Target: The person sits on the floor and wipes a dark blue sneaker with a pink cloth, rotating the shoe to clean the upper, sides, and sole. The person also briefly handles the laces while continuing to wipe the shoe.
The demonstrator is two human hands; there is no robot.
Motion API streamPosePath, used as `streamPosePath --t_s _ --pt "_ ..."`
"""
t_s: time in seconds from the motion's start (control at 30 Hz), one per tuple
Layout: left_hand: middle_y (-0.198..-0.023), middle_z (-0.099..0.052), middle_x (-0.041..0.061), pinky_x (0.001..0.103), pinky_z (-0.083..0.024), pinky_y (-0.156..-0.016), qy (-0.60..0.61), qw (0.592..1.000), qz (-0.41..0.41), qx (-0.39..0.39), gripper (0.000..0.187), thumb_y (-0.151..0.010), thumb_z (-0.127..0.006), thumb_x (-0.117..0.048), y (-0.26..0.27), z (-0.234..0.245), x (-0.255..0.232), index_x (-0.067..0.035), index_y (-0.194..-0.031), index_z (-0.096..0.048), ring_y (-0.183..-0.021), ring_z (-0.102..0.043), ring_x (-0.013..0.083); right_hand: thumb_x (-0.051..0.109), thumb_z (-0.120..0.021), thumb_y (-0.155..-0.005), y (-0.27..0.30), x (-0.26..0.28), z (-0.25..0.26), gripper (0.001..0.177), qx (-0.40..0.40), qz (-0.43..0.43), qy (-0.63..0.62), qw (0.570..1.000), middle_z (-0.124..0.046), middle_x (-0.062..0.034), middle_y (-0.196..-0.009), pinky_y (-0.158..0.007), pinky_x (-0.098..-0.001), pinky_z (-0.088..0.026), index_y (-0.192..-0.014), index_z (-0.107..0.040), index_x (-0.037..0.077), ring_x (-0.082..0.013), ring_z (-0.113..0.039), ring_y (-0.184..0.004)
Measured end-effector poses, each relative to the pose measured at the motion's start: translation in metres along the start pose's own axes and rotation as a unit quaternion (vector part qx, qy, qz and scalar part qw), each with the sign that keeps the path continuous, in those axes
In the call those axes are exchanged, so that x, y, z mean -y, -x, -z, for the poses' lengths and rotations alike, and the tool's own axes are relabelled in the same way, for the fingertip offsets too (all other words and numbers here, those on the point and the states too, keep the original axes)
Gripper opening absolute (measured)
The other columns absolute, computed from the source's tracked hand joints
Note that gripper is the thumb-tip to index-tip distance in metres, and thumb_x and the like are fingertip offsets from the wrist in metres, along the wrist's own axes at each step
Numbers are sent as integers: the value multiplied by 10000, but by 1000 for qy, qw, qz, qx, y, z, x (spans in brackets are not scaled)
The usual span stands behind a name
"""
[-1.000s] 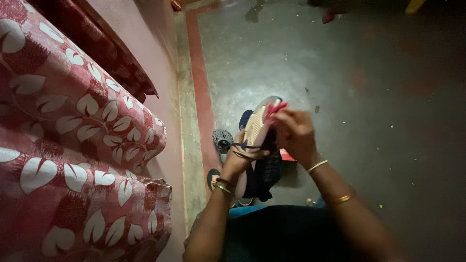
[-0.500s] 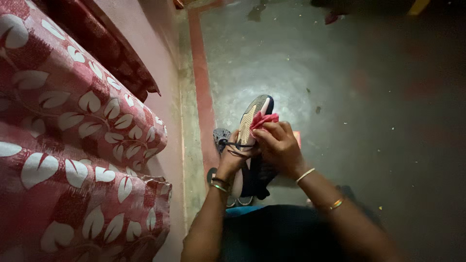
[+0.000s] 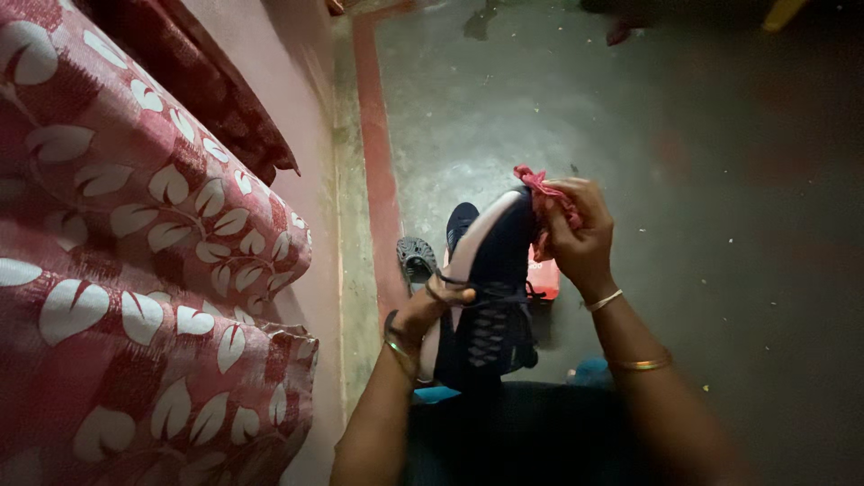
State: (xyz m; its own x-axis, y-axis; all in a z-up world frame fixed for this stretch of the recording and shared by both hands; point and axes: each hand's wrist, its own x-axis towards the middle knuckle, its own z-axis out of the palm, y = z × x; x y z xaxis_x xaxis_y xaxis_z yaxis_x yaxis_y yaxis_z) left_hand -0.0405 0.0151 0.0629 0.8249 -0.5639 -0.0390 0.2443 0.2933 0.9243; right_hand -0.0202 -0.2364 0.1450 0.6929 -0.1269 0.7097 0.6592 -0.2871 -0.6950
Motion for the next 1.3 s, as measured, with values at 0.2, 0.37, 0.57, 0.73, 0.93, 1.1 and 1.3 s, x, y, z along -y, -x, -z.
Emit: streamPosePath --t_s 0.2,0.37,0.57,0.73,0.93,1.1,1.3 --pt "-1338 -644 116 394 -494 -1075 244 963 45 104 757 -893 -780 -350 13 -3 14 43 -1473 -494 -1203 -614 235 -53 -609 -1015 10 -5 -13 211 83 -23 -145 986 -639 -84 -1244 -1048 -301 -520 -1211 -661 10 -178 -633 -1184" --pt "-1326 -650 119 400 -491 -1076 276 958 -77 22 690 -924 -737 -362 -7 -6 11 39 -1443 -521 -1202 -617 243 -38 -599 -974 22 0 -27 263 140 -100 -170 970 -627 -83 -1238 -961 -290 -532 -1220 -665 26 -159 -631 -1126" --pt "-1311 -657 123 407 -489 -1077 278 944 -173 -41 620 -962 -685 -378 -10 -2 -1 35 -1406 -554 -1202 -620 252 14 -654 -962 28 3 -39 224 202 -83 -100 971 -686 -87 -1186 -1027 -308 -519 -1181 -696 33 -164 -657 -1149" --pt "-1299 -663 127 413 -486 -1077 264 941 -201 -60 572 -993 -642 -391 -12 10 14 31 -1375 -581 -1202 -623 260 33 -656 -982 29 -14 -34 195 244 -117 -131 954 -682 -103 -1116 -946 -304 -532 -1170 -701 6 -158 -655 -1049" --pt "-1285 -671 131 420 -484 -1078 199 952 -201 -120 531 -1031 -590 -406 -28 54 59 26 -1338 -614 -1202 -626 269 88 -620 -1054 15 -53 -15 190 54 -317 -215 922 -700 -106 -923 -574 -318 -486 -1212 -678 0 -148 -600 -659" --pt "-1237 -658 70 376 -463 -1064 9 981 -85 -172 504 -964 -694 -367 -35 47 65 -27 -1330 -630 -1180 -595 206 74 -610 -1045 8 -55 -16 183 -32 -195 -135 971 -711 -43 -1107 -870 -265 -572 -1215 -664 35 -71 -678 -973" --pt "-1225 -675 34 326 -464 -1035 -42 990 -42 -131 588 -901 -756 -377 -26 -14 28 -49 -1361 -590 -1166 -593 160 94 -644 -1027 10 -20 -30 193 -15 -206 -81 975 -700 -41 -1112 -707 -295 -514 -1217 -653 58 -102 -632 -871"
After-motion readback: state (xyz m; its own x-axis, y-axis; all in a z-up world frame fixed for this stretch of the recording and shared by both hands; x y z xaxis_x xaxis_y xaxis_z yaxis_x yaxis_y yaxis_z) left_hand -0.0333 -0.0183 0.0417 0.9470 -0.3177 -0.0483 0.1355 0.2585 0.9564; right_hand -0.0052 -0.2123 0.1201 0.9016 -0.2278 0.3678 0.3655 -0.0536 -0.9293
